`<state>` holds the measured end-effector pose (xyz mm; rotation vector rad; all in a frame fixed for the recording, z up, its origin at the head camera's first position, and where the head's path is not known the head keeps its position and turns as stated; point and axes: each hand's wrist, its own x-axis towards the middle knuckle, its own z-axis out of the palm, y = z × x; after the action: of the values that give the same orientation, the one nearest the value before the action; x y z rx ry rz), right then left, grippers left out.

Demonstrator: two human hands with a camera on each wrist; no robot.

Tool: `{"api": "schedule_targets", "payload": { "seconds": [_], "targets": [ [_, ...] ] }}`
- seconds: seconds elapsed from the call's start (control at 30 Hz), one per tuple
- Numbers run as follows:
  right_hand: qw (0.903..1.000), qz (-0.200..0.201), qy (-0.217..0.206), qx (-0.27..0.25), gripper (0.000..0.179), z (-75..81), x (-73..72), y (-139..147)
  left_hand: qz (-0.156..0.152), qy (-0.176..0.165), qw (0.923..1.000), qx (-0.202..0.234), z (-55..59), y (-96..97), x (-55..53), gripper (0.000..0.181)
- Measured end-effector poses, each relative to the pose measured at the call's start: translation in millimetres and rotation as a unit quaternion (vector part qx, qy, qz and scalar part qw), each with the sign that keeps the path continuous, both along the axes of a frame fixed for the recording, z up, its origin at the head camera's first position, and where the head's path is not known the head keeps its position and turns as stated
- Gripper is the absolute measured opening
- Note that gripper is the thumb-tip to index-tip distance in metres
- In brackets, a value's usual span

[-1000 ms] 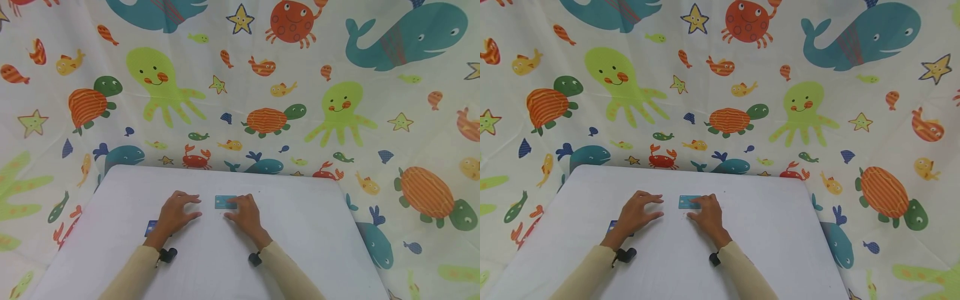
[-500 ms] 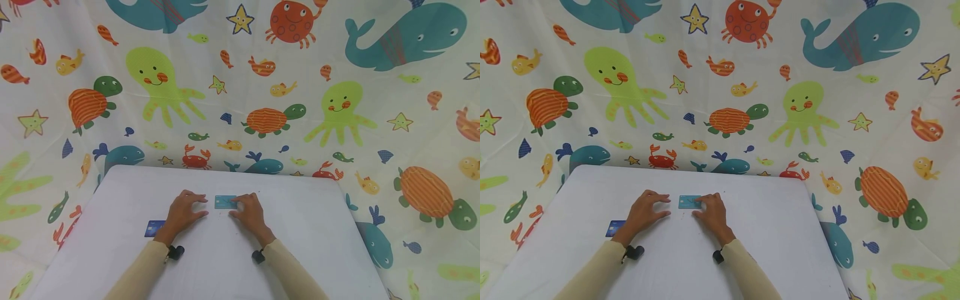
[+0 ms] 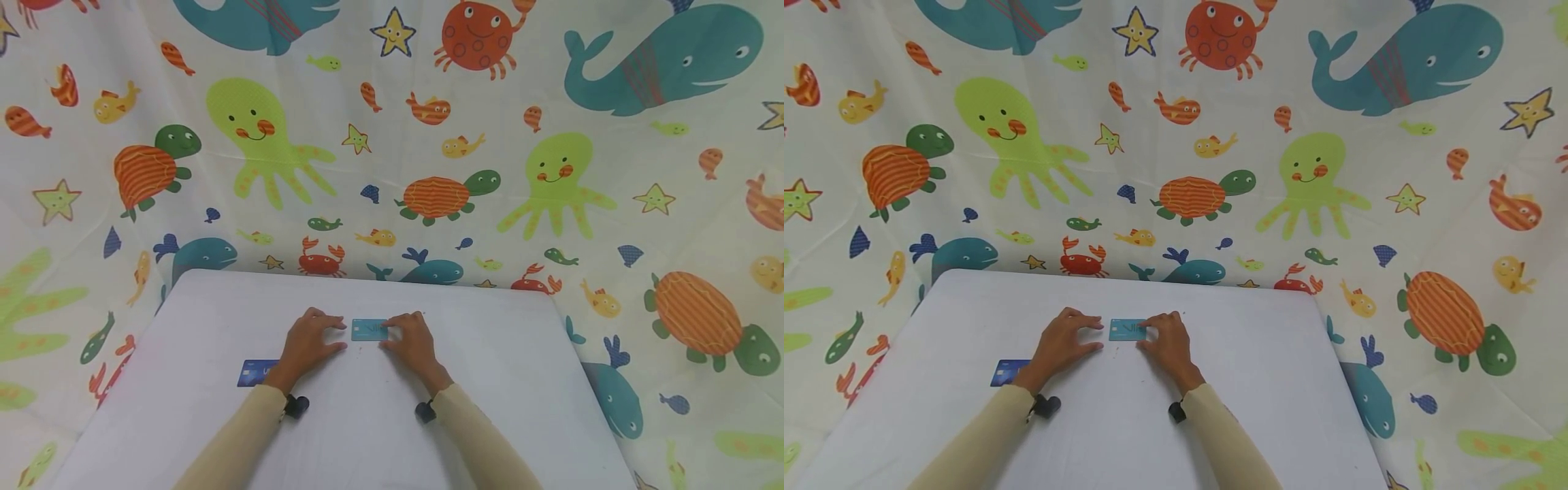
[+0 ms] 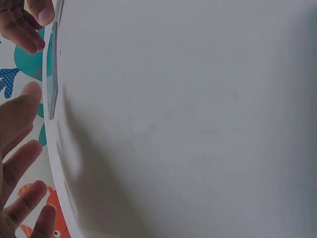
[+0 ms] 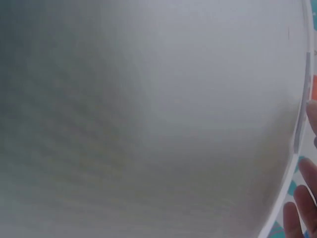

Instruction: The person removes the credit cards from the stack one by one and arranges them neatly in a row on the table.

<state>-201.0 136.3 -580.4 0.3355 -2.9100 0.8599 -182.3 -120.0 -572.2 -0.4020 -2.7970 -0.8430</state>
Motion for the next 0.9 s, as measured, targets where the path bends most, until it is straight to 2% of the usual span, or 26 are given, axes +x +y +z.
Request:
{"api": "schedule_targets", "payload": {
  "seconds": [0.13, 0.43, 0.63, 0.9],
  "targets": [
    [1.0000, 0.007, -0.003, 0.004, 0.038, -1.7, -4.0, 1.5, -0.003, 0.001, 1.0000, 0.002, 0.1, 4.4, -3.0, 0.046],
    [0.9995, 0.032, 0.000, 0.000, 0.037, 0.4, -11.1, 0.7, -0.003, -0.024, 0.9997, -0.001, -1.4, 12.9, -12.2, 0.047],
    [0.9987, 0.050, -0.010, 0.002, 0.036, 4.0, -14.0, -0.1, -0.011, -0.032, 0.9994, -0.006, -6.6, 16.0, -19.7, 0.047],
    [0.9979, 0.063, -0.013, 0.010, 0.037, 2.9, -17.7, -0.2, -0.009, -0.053, 0.9985, -0.013, -3.6, 22.4, -23.0, 0.042]
  ]
}}
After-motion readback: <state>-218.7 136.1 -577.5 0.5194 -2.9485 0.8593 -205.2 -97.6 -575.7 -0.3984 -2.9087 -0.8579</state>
